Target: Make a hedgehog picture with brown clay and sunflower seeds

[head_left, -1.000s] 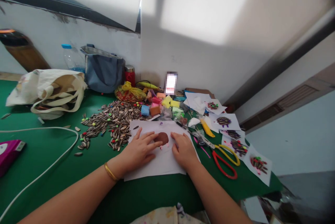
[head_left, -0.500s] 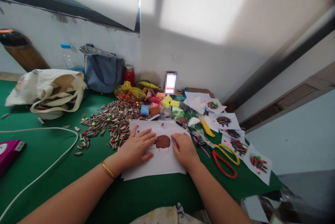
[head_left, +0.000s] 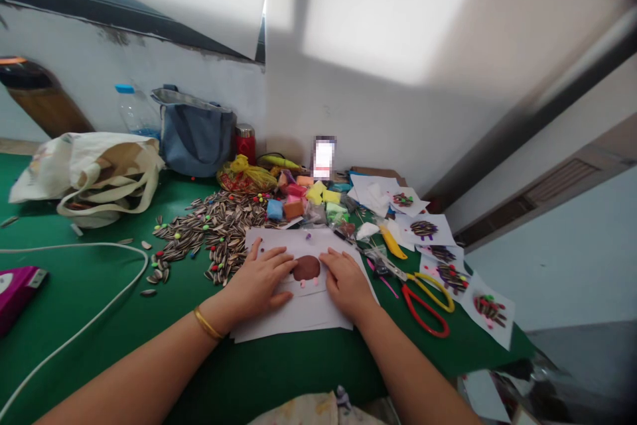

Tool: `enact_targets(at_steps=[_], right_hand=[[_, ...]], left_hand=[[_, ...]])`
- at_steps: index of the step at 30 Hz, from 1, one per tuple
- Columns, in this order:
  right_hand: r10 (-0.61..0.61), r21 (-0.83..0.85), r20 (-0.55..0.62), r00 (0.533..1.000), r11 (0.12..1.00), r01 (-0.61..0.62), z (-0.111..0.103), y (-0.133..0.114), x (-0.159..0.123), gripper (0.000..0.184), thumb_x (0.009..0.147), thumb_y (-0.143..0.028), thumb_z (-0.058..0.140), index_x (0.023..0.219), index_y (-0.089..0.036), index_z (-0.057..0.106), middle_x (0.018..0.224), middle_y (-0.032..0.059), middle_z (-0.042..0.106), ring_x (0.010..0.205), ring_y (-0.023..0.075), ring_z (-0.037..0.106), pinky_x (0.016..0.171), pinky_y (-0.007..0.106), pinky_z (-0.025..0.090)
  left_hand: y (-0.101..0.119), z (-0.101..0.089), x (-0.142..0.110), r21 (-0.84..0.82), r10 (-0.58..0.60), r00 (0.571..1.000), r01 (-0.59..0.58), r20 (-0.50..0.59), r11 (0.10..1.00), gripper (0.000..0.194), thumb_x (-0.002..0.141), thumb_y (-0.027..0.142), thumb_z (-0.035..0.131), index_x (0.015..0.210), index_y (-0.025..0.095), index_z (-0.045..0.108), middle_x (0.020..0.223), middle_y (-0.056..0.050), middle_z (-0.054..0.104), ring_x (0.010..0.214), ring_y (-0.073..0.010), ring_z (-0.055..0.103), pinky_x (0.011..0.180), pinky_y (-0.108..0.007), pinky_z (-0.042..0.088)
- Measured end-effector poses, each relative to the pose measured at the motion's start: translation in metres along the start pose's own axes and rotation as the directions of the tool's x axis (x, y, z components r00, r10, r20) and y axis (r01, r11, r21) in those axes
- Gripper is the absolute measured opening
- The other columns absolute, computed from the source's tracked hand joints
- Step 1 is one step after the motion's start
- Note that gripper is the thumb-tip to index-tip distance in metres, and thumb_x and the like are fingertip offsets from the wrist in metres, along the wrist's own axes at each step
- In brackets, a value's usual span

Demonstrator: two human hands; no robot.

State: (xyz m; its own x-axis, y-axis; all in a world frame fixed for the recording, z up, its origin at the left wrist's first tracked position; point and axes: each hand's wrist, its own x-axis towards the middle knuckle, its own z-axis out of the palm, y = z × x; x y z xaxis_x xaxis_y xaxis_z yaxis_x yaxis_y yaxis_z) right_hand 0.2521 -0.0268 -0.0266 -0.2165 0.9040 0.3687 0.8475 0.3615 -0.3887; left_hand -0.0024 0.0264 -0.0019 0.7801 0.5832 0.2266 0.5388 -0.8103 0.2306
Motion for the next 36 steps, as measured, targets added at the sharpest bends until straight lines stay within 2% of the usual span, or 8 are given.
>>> enact_targets(at_steps=[9,13,17,19,22,25,30,36], right_hand=[[0.001,0.048,-0.078,0.997,0.999,0.003,0.002,0.004,-0.001,0.043,0.084,-0.008,0.045,0.122,-0.018,0.063,0.122,0.0093,0.068,0.12,0.0225,0.058,0.107,0.043,0.045],[0.017,0.008,-0.079,0.997,1.0,-0.016,-0.003,0.006,-0.001,0.039,0.087,-0.01,0.046,0.12,-0.017,0.064,0.118,0.0091,0.069,0.113,0.0215,0.06,0.103,0.039,0.046],[0.127,-0.263,-0.075,0.989,0.954,-0.143,-0.029,0.02,0.013,0.031,0.091,-0.014,0.047,0.114,-0.016,0.068,0.11,0.0109,0.07,0.105,0.0241,0.059,0.095,0.037,0.046],[0.201,-0.437,0.001,0.98,0.881,-0.18,-0.045,0.031,0.025,0.026,0.092,-0.017,0.05,0.107,-0.019,0.072,0.103,0.0102,0.071,0.101,0.0254,0.059,0.088,0.036,0.044],[0.262,-0.593,0.125,0.957,0.793,-0.139,-0.057,0.045,0.045,0.021,0.09,-0.017,0.054,0.093,-0.019,0.075,0.093,0.0108,0.07,0.096,0.0262,0.059,0.081,0.035,0.041],[0.268,-0.61,0.166,0.949,0.784,-0.115,-0.055,0.054,0.059,0.02,0.087,-0.012,0.056,0.08,-0.015,0.074,0.085,0.0127,0.07,0.091,0.0262,0.059,0.075,0.034,0.039],[0.264,-0.597,0.175,0.949,0.795,-0.111,-0.051,0.058,0.068,0.018,0.087,-0.015,0.057,0.078,-0.014,0.072,0.084,0.0134,0.069,0.089,0.0244,0.059,0.073,0.032,0.037],[0.301,-0.529,0.05,0.952,0.817,-0.23,-0.061,0.049,0.057,0.019,0.093,-0.025,0.05,0.09,-0.019,0.068,0.091,0.0076,0.069,0.089,0.0206,0.06,0.07,0.028,0.036]], left_hand=[[0.001,0.002,-0.002,-0.02,0.01,0.998,-0.008,0.065,1.0,0.069,0.085,0.038,0.061,0.148,0.025,0.036,0.149,-0.011,0.048,0.138,-0.0262,0.043,0.12,-0.055,-0.004],[0.002,0.002,-0.003,-0.015,-0.006,0.999,0.006,0.049,1.0,0.07,0.084,0.04,0.063,0.147,0.024,0.036,0.144,-0.011,0.054,0.134,-0.0263,0.047,0.119,-0.055,-0.006],[0.007,-0.002,-0.002,-0.006,-0.019,1.0,0.019,0.016,1.0,0.066,0.084,0.042,0.064,0.143,0.025,0.041,0.138,-0.009,0.059,0.127,-0.026,0.052,0.119,-0.055,-0.007],[0.008,-0.003,-0.002,0.003,-0.028,1.0,0.028,0.005,1.0,0.064,0.084,0.043,0.064,0.142,0.024,0.043,0.136,-0.009,0.06,0.125,-0.0262,0.053,0.119,-0.056,-0.004],[0.01,-0.004,-0.002,0.016,-0.036,0.999,0.036,0.003,0.999,0.064,0.084,0.043,0.065,0.141,0.024,0.044,0.133,-0.01,0.062,0.121,-0.0269,0.055,0.119,-0.057,0.0],[0.009,-0.004,-0.002,0.016,-0.034,0.999,0.034,0.006,0.999,0.064,0.084,0.042,0.065,0.142,0.025,0.043,0.132,-0.009,0.063,0.118,-0.0275,0.056,0.118,-0.057,0.003],[0.01,-0.005,-0.003,0.006,-0.043,0.999,0.043,0.011,0.999,0.063,0.085,0.042,0.065,0.142,0.025,0.043,0.134,-0.008,0.062,0.119,-0.0279,0.054,0.118,-0.058,0.004],[0.011,-0.007,-0.003,-0.012,-0.043,0.999,0.043,0.024,0.999,0.064,0.085,0.04,0.064,0.143,0.026,0.042,0.135,-0.008,0.061,0.121,-0.027,0.054,0.118,-0.057,0.002]])
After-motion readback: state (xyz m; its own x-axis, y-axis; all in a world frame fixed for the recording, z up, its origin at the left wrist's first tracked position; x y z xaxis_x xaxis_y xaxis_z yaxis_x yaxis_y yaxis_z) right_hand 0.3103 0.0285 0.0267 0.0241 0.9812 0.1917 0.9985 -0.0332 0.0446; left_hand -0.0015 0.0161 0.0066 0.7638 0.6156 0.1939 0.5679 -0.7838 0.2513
